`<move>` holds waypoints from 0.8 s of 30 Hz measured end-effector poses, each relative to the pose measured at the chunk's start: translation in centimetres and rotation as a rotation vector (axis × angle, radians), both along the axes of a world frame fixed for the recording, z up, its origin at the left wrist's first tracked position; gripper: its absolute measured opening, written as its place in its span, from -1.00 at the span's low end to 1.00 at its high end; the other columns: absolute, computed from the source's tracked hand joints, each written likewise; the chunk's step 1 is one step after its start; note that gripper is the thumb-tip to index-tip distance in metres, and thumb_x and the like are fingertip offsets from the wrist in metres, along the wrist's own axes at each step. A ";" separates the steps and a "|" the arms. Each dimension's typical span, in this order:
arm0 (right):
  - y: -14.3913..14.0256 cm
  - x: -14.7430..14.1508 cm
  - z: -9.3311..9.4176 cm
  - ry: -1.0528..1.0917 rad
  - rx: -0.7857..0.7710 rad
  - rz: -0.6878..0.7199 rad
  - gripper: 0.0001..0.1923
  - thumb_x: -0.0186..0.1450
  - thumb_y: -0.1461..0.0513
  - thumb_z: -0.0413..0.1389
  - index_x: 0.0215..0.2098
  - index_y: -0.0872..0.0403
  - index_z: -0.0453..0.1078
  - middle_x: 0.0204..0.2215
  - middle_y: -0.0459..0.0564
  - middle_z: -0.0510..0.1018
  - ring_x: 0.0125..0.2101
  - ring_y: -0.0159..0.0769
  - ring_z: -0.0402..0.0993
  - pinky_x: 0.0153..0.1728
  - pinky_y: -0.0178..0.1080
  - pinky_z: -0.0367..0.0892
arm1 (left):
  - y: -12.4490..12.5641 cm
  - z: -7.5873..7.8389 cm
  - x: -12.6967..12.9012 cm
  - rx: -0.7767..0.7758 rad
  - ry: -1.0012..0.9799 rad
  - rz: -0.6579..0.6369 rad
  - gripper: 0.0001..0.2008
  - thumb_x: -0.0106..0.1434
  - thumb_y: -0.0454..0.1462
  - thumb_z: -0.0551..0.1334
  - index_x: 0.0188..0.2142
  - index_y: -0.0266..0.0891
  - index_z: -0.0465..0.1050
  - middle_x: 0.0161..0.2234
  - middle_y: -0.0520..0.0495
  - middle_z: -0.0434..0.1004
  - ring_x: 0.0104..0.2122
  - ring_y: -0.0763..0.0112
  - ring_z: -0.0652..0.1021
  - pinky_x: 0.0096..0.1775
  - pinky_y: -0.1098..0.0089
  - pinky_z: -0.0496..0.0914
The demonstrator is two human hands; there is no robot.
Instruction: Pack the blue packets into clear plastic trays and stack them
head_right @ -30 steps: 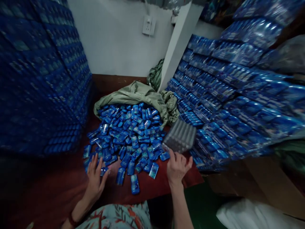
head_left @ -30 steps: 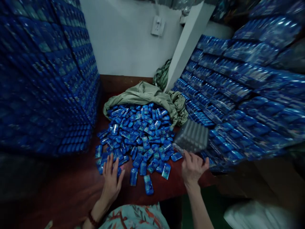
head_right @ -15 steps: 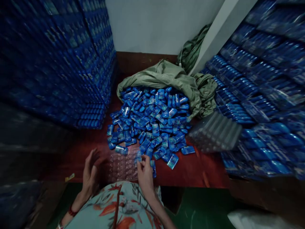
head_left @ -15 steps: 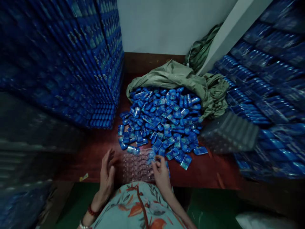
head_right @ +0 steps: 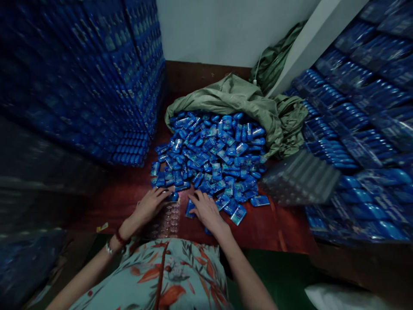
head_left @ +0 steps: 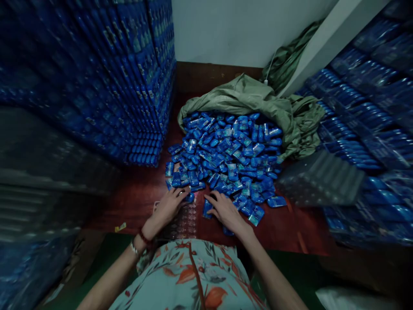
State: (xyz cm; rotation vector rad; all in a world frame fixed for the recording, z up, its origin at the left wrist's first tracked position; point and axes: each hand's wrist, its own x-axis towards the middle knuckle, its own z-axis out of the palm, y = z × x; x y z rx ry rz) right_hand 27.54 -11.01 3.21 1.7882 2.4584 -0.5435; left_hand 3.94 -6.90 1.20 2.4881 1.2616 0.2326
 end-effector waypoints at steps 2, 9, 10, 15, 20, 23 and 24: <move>0.4 0.1 0.4 0.006 -0.030 0.029 -0.40 0.19 0.21 0.18 0.17 0.02 0.15 0.05 0.09 0.30 -0.05 -0.12 0.31 -0.10 -0.15 0.26 | 2.1 0.8 1.2 -0.054 0.065 -0.088 -0.57 0.22 -0.42 0.08 0.07 -0.12 0.31 -0.04 -0.13 0.41 -0.06 0.17 0.39 -0.02 0.21 0.32; 0.2 -0.4 -0.1 0.193 -0.107 -0.066 -0.71 0.21 0.23 0.14 -0.11 0.06 0.24 -0.20 0.01 0.41 -0.20 -0.21 0.43 -0.25 -0.25 0.27 | 4.7 1.7 2.8 -0.107 0.136 -0.269 -0.68 0.23 -0.41 0.09 -0.01 -0.27 0.31 -0.10 -0.22 0.39 -0.12 0.20 0.45 -0.09 0.24 0.37; 0.1 -0.3 -0.3 0.236 -0.097 -0.098 -0.77 0.24 0.24 0.10 -0.13 0.06 0.24 -0.22 0.01 0.43 -0.22 -0.22 0.43 -0.26 -0.25 0.27 | 4.7 1.6 2.5 -0.099 0.103 -0.271 -0.72 0.26 -0.38 0.08 -0.03 -0.27 0.32 -0.13 -0.21 0.40 -0.17 0.21 0.47 -0.13 0.25 0.38; -0.5 0.3 0.0 0.535 0.029 -0.306 -0.73 0.33 0.18 -0.05 -0.03 0.06 0.26 -0.21 0.05 0.51 -0.26 -0.23 0.46 -0.22 -0.22 0.31 | 3.5 1.2 -1.3 -0.047 -0.382 0.057 -0.75 0.33 -0.24 0.06 -0.03 -0.23 0.32 -0.13 -0.15 0.45 -0.17 0.31 0.47 -0.13 0.33 0.37; -0.4 -2.3 0.9 0.820 -0.066 -0.354 -0.67 0.27 0.10 0.03 -0.03 0.02 0.35 -0.25 -0.04 0.56 -0.36 -0.30 0.47 -0.30 -0.28 0.34 | 1.1 1.4 -6.0 -0.070 -0.591 0.386 -0.74 0.25 -0.18 0.18 -0.10 -0.20 0.44 -0.21 -0.10 0.54 -0.25 0.32 0.48 -0.17 0.32 0.36; 0.2 -4.9 -0.1 0.963 -0.127 -0.313 -0.71 0.25 0.11 0.05 -0.12 0.03 0.44 -0.19 -0.03 0.56 -0.22 -0.27 0.47 -0.21 -0.28 0.33 | -0.3 0.9 -6.8 -0.210 -0.702 0.473 -0.74 0.20 -0.16 0.20 -0.19 -0.24 0.48 -0.23 -0.11 0.54 -0.24 0.31 0.50 -0.18 0.34 0.37; 0.4 -5.5 -0.7 0.987 -0.160 -0.317 -0.72 0.25 0.10 0.05 -0.16 0.05 0.47 -0.23 -0.03 0.57 -0.24 -0.28 0.47 -0.23 -0.28 0.33 | -0.7 0.7 -6.8 -0.264 -0.742 0.517 -0.74 0.19 -0.15 0.20 -0.21 -0.26 0.48 -0.25 -0.10 0.54 -0.25 0.32 0.51 -0.21 0.36 0.38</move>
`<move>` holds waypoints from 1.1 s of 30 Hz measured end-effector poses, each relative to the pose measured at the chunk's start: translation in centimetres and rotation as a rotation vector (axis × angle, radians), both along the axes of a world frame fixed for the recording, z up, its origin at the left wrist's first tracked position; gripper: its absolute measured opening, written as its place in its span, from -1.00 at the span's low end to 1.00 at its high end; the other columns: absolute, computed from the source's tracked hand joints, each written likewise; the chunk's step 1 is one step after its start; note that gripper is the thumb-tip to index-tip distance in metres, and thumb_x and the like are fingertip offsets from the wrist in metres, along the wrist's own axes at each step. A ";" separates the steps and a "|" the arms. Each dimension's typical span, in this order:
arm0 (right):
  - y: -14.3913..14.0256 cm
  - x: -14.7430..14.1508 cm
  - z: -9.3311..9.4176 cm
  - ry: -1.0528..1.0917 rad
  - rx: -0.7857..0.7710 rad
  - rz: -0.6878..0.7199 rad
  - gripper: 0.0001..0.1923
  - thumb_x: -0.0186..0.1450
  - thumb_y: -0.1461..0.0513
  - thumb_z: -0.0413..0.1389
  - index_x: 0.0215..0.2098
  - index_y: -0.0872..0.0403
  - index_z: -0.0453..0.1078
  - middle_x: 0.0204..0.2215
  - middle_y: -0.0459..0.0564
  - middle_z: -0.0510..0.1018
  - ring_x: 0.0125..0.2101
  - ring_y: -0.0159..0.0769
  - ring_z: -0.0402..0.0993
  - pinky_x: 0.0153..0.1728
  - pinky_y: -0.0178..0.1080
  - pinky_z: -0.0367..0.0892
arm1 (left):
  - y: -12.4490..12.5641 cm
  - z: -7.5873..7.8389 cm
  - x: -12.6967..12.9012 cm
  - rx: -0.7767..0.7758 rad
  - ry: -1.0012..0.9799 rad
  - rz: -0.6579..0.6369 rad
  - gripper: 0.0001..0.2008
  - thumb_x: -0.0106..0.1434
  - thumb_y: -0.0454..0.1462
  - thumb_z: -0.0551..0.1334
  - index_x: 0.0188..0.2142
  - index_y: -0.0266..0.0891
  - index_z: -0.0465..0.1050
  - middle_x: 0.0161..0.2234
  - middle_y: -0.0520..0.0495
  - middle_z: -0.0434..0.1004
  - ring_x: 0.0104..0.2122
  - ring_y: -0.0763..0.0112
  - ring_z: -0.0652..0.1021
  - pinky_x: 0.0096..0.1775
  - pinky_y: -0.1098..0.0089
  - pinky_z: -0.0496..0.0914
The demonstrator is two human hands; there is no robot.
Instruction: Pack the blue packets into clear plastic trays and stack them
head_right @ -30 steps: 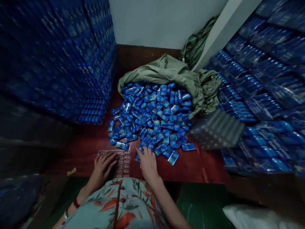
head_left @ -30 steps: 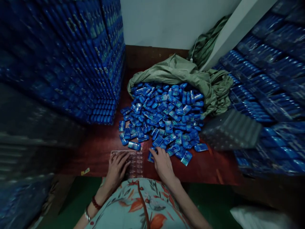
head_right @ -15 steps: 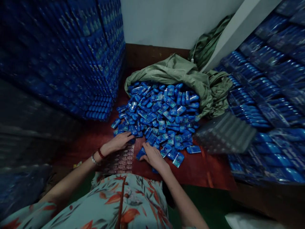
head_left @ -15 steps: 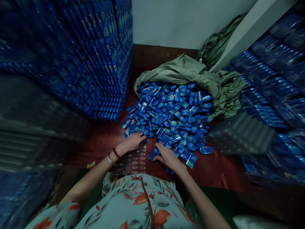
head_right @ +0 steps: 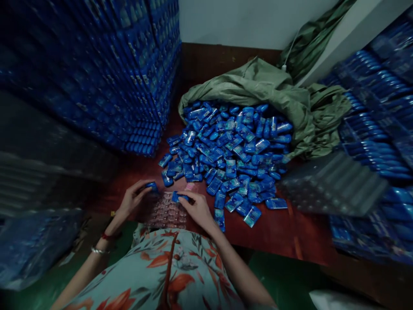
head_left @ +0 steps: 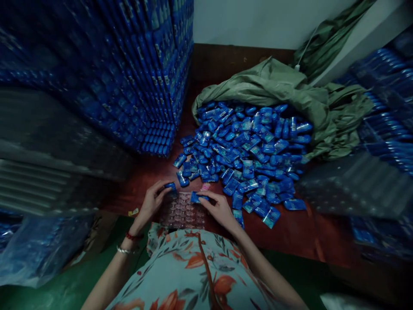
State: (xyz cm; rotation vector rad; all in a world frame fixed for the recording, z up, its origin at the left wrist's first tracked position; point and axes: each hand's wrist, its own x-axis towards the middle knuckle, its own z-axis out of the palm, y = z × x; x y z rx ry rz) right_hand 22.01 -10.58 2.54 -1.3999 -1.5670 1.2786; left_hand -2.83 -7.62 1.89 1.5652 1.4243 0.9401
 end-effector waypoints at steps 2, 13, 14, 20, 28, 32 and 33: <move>0.2 -0.8 -1.0 0.007 -0.070 -0.014 -0.70 0.23 0.10 0.06 -0.17 0.08 0.47 -0.34 -0.05 0.56 -0.37 -0.32 0.47 -0.33 -0.31 0.34 | -0.7 -0.5 0.4 -0.091 -0.073 0.063 -0.73 0.17 -0.14 0.20 -0.21 -0.27 0.46 -0.30 -0.07 0.53 -0.31 0.35 0.51 -0.26 0.38 0.39; -0.5 -0.2 -1.1 -0.245 0.000 -0.027 -0.61 0.29 0.11 -0.02 0.02 0.09 0.33 -0.39 -0.06 0.52 -0.53 -0.38 0.34 -0.44 -0.34 0.26 | -1.1 0.0 0.7 -0.043 -0.050 0.062 -0.81 0.19 -0.15 0.20 -0.31 -0.24 0.39 -0.32 -0.03 0.45 -0.28 0.38 0.46 -0.18 0.39 0.35; -0.4 -0.2 -1.2 -0.268 -0.004 -0.023 -0.60 0.29 0.12 -0.01 0.05 0.09 0.30 -0.44 -0.08 0.51 -0.54 -0.37 0.33 -0.44 -0.33 0.27 | -1.1 0.0 0.6 -0.029 -0.023 0.017 -0.82 0.20 -0.16 0.19 -0.32 -0.24 0.37 -0.32 -0.04 0.44 -0.27 0.38 0.46 -0.17 0.39 0.35; -0.7 0.0 -0.9 -0.251 0.172 -0.004 -0.74 0.33 0.19 -0.03 -0.05 0.07 0.33 -0.21 0.02 0.51 -0.21 -0.26 0.44 -0.17 -0.24 0.33 | -2.2 -0.2 0.0 0.177 0.255 -0.076 -0.73 0.31 -0.30 0.03 0.00 -0.25 0.22 -0.03 -0.22 0.31 0.01 0.29 0.36 0.05 0.23 0.27; 0.0 -1.0 -0.9 -0.547 0.442 0.238 -0.60 0.26 0.44 -0.12 0.01 0.09 0.32 -0.14 0.11 0.43 -0.10 -0.21 0.36 -0.09 -0.19 0.34 | -3.4 0.9 0.4 0.206 0.332 -0.128 -0.72 0.29 -0.37 0.03 -0.02 -0.21 0.29 -0.15 -0.14 0.41 -0.14 0.31 0.46 -0.09 0.28 0.40; 0.4 -1.1 -0.2 -0.777 0.468 0.366 -0.53 0.20 0.49 -0.10 0.04 0.13 0.30 -0.16 0.11 0.43 -0.15 -0.19 0.34 -0.08 -0.15 0.32 | -3.8 0.6 0.7 0.198 0.400 -0.261 -0.51 0.19 -0.51 -0.04 0.09 -0.20 0.22 -0.07 -0.17 0.37 -0.07 0.29 0.42 -0.03 0.22 0.37; 0.4 -1.2 0.0 -0.810 0.463 0.385 -0.53 0.20 0.50 -0.10 0.04 0.14 0.29 -0.16 0.12 0.43 -0.15 -0.18 0.34 -0.07 -0.15 0.31 | -3.9 0.5 0.9 0.191 0.419 -0.280 -0.48 0.17 -0.52 -0.04 0.12 -0.21 0.17 -0.07 -0.17 0.37 -0.06 0.28 0.41 -0.02 0.20 0.36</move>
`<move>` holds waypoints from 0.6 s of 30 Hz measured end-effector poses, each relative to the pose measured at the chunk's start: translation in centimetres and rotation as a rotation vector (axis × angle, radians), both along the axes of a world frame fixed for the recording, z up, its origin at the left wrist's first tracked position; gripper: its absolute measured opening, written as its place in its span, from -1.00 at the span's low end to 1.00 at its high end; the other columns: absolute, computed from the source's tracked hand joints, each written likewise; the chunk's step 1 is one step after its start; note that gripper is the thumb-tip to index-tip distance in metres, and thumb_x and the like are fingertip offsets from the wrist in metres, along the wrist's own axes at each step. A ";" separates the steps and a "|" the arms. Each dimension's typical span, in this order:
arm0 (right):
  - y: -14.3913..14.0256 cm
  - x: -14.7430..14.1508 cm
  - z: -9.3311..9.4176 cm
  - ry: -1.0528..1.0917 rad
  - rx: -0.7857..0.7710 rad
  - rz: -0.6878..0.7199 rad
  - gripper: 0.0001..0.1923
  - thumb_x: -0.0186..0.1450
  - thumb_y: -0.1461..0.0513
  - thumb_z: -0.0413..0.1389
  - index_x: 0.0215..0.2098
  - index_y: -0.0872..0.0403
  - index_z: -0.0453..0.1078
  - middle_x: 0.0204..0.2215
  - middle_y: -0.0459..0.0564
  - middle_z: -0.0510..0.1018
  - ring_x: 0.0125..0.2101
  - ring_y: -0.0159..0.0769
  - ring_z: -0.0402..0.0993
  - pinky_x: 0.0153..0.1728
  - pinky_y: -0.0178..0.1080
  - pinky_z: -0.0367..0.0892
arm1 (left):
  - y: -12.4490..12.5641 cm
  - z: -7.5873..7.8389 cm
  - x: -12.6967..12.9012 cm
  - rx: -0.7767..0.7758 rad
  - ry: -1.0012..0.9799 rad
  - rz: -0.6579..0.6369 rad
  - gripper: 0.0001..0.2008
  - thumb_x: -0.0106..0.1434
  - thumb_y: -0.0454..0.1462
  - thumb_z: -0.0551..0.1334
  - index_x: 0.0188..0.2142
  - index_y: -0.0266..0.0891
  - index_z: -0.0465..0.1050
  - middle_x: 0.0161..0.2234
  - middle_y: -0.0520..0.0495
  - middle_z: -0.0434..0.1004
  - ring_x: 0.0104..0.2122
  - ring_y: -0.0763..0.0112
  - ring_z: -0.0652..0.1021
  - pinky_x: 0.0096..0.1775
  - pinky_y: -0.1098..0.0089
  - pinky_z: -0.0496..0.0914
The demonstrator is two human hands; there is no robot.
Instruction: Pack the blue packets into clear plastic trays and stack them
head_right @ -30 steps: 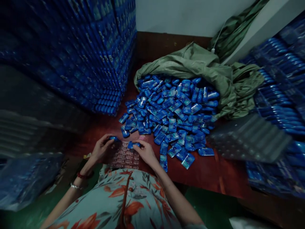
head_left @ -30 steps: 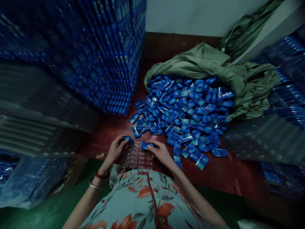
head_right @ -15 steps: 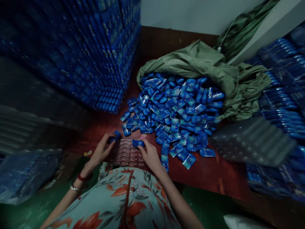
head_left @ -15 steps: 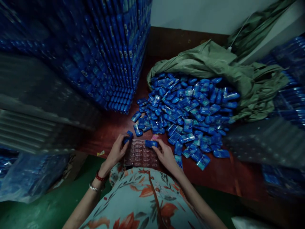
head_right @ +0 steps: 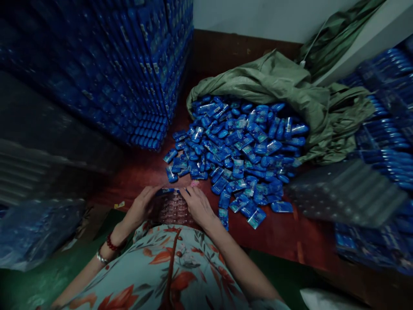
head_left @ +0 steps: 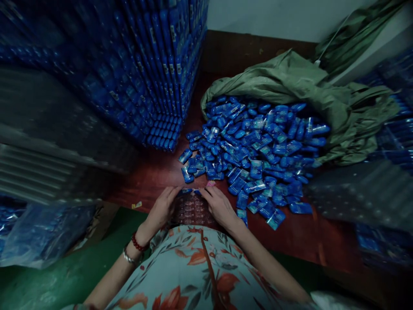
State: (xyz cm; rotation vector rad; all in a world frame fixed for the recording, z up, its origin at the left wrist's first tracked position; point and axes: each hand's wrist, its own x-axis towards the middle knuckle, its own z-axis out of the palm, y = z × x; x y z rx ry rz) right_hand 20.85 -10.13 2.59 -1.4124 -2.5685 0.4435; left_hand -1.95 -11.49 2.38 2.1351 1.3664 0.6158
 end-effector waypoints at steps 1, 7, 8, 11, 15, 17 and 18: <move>0.1 0.0 0.3 -0.030 -0.006 0.009 -0.54 0.20 0.50 -0.10 0.04 0.14 0.29 -0.16 0.12 0.43 -0.15 -0.18 0.33 -0.07 -0.15 0.31 | 0.0 0.0 0.2 -0.008 0.021 -0.016 -0.46 0.17 -0.53 -0.04 0.13 -0.23 0.14 -0.07 -0.18 0.37 -0.07 0.27 0.41 -0.02 0.18 0.36; 0.3 0.0 1.3 -0.123 -0.006 0.043 -0.56 0.23 0.50 -0.15 0.02 0.14 0.27 -0.10 0.12 0.43 -0.05 -0.18 0.31 -0.01 -0.14 0.24 | 1.1 1.0 0.9 0.056 0.222 -0.151 -0.62 0.20 -0.50 0.01 0.00 -0.26 0.24 -0.16 -0.16 0.38 -0.17 0.25 0.40 -0.10 0.18 0.38; 0.3 0.0 1.4 -0.136 -0.002 0.046 -0.57 0.24 0.50 -0.15 0.02 0.13 0.27 -0.09 0.12 0.43 -0.04 -0.18 0.31 -0.01 -0.15 0.24 | 1.4 1.3 1.0 0.072 0.256 -0.187 -0.65 0.21 -0.50 0.01 -0.02 -0.28 0.25 -0.17 -0.17 0.38 -0.18 0.25 0.40 -0.10 0.19 0.38; 0.4 -0.3 1.9 -0.166 0.001 0.050 -0.60 0.25 0.49 -0.15 -0.01 0.12 0.29 -0.11 0.09 0.45 -0.04 -0.18 0.33 -0.01 -0.17 0.23 | 2.0 1.9 1.4 0.100 0.349 -0.294 -0.68 0.22 -0.52 -0.03 -0.08 -0.29 0.28 -0.18 -0.17 0.39 -0.18 0.27 0.40 -0.08 0.21 0.36; 0.5 -0.9 2.8 -0.170 0.007 0.053 -0.65 0.26 0.47 -0.14 -0.08 0.12 0.32 -0.15 0.08 0.47 -0.07 -0.19 0.34 0.00 -0.18 0.23 | 2.5 2.1 2.4 0.166 0.521 -0.388 -0.72 0.21 -0.54 -0.05 -0.18 -0.37 0.33 -0.25 -0.21 0.42 -0.19 0.21 0.43 -0.08 0.19 0.35; 0.2 -1.2 3.1 -0.151 0.024 0.042 -0.66 0.27 0.46 -0.14 -0.08 0.13 0.32 -0.14 0.10 0.46 -0.06 -0.19 0.33 0.00 -0.16 0.22 | 2.5 1.9 3.0 0.196 0.562 -0.437 -0.73 0.21 -0.54 -0.05 -0.20 -0.39 0.34 -0.26 -0.24 0.44 -0.17 0.17 0.44 -0.10 0.19 0.36; 0.0 -1.3 3.2 -0.138 0.033 0.037 -0.66 0.28 0.45 -0.14 -0.07 0.13 0.32 -0.14 0.10 0.46 -0.05 -0.18 0.33 0.00 -0.16 0.21 | 2.5 1.8 3.3 0.203 0.566 -0.452 -0.72 0.22 -0.54 -0.06 -0.20 -0.39 0.35 -0.26 -0.25 0.45 -0.16 0.17 0.44 -0.11 0.19 0.36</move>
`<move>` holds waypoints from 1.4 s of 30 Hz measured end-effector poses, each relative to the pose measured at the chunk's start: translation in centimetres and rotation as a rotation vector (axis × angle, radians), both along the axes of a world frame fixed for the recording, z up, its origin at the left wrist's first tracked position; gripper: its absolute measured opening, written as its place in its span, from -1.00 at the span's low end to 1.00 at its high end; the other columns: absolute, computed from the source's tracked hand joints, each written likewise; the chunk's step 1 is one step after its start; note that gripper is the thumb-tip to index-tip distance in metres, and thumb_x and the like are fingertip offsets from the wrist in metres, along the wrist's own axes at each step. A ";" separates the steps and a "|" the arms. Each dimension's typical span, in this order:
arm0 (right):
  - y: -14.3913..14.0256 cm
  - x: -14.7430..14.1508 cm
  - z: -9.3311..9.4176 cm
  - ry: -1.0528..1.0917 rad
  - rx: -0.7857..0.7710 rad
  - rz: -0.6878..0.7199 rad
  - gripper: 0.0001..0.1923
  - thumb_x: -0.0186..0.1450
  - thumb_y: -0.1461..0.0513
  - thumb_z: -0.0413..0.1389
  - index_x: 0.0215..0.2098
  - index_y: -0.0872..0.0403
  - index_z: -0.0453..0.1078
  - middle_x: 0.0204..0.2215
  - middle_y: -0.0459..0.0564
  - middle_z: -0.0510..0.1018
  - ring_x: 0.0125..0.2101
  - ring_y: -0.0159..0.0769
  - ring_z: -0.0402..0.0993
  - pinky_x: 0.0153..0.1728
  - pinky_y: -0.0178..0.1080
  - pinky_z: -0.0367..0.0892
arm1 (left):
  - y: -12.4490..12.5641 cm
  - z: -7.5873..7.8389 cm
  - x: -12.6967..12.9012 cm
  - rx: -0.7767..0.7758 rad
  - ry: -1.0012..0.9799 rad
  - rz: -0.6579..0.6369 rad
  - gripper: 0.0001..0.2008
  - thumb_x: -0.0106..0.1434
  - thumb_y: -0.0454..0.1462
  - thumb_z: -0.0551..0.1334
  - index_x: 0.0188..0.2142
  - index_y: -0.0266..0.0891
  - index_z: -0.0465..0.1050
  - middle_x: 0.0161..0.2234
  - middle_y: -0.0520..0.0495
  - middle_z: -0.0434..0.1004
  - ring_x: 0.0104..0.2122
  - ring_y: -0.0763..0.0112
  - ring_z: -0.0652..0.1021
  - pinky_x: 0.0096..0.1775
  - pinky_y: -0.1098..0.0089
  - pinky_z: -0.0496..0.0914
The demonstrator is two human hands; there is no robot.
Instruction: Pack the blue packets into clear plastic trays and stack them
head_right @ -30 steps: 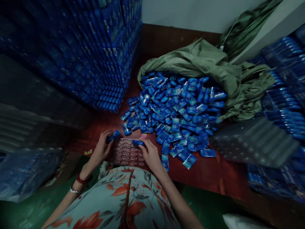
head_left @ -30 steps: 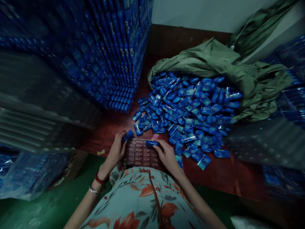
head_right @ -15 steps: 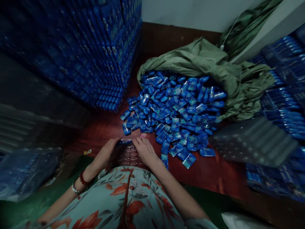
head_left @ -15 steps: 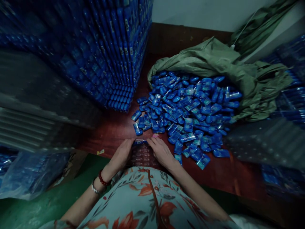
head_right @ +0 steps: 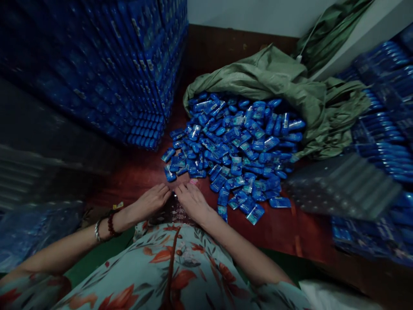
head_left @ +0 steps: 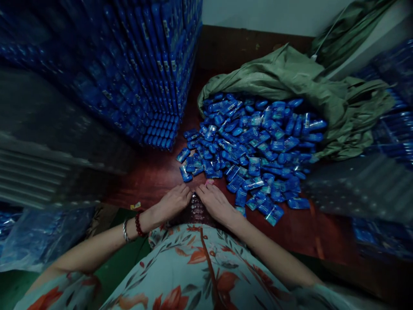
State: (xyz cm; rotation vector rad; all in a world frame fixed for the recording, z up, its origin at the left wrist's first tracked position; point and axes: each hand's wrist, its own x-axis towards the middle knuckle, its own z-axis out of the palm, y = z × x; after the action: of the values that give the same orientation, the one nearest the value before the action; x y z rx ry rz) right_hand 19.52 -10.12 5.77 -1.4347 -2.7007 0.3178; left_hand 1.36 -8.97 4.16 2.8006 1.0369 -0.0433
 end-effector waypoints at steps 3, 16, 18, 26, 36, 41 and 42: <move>-0.7 -0.5 0.0 0.015 0.015 -0.016 -0.64 0.28 0.44 -0.16 -0.03 0.12 0.30 -0.13 0.11 0.46 -0.04 -0.18 0.32 0.01 -0.15 0.20 | 0.0 -0.5 0.7 -0.010 0.002 -0.022 -0.72 0.23 -0.53 -0.05 -0.18 -0.36 0.35 -0.25 -0.26 0.46 -0.16 0.18 0.45 -0.12 0.20 0.36; 0.9 1.1 -0.5 0.040 -0.198 -0.042 -0.69 0.26 0.46 -0.13 -0.11 0.11 0.30 -0.20 0.06 0.47 -0.13 -0.22 0.36 -0.07 -0.19 0.24 | -0.4 -3.9 -1.7 -0.204 -0.499 0.241 -0.66 0.22 -0.49 -0.03 -0.06 -0.28 0.32 -0.25 -0.15 0.44 -0.24 0.28 0.43 -0.19 0.24 0.40; 0.6 0.8 -0.5 0.001 -0.155 -0.007 -0.69 0.27 0.46 -0.12 -0.10 0.12 0.30 -0.20 0.07 0.46 -0.13 -0.21 0.36 -0.05 -0.19 0.22 | -1.1 -4.7 -1.5 -0.116 -0.495 0.234 -0.67 0.24 -0.47 -0.04 -0.05 -0.30 0.32 -0.27 -0.17 0.44 -0.26 0.27 0.42 -0.19 0.22 0.40; 1.1 -1.4 -1.0 -0.106 0.004 -0.068 -0.72 0.32 0.41 -0.15 -0.13 0.19 0.35 -0.28 0.12 0.48 -0.21 -0.15 0.37 -0.17 -0.17 0.26 | -0.2 -5.7 0.1 -0.027 -0.550 0.205 -0.66 0.28 -0.44 -0.06 0.00 -0.30 0.31 -0.21 -0.20 0.44 -0.22 0.28 0.44 -0.12 0.17 0.40; -6.8 8.9 -1.4 -0.074 -0.065 -0.736 -0.72 0.37 0.11 -0.10 -0.15 0.10 0.34 -0.31 0.10 0.53 -0.31 -0.16 0.48 -0.34 -0.21 0.24 | 1.9 -3.7 -0.9 0.001 -0.742 0.561 -0.74 0.34 -0.20 0.03 -0.08 -0.26 0.34 -0.13 -0.19 0.43 -0.12 0.24 0.42 -0.05 0.20 0.32; -8.3 7.5 -2.7 -0.164 -0.313 -0.864 -0.63 0.33 0.02 -0.05 -0.05 0.12 0.21 -0.21 0.15 0.51 -0.35 -0.13 0.53 -0.49 -0.25 0.23 | 4.1 -4.7 -1.3 -0.137 -0.699 0.853 -0.61 0.17 -0.06 0.23 -0.12 -0.28 0.34 -0.21 -0.15 0.40 -0.18 0.22 0.44 -0.11 0.22 0.34; -8.1 7.0 -2.9 -0.147 -0.327 -0.853 -0.67 0.35 0.06 -0.07 -0.07 0.12 0.21 -0.20 0.16 0.51 -0.34 -0.13 0.53 -0.48 -0.25 0.25 | 4.6 -4.8 -0.9 -0.147 -0.659 0.864 -0.52 0.10 -0.05 0.29 -0.08 -0.30 0.32 -0.18 -0.18 0.38 -0.15 0.18 0.42 -0.08 0.19 0.33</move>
State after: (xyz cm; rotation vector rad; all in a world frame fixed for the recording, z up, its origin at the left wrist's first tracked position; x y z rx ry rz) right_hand 26.47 -18.25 2.89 -2.5910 -1.8981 0.6033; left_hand 0.43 -4.41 -0.67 1.7869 1.7849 0.7869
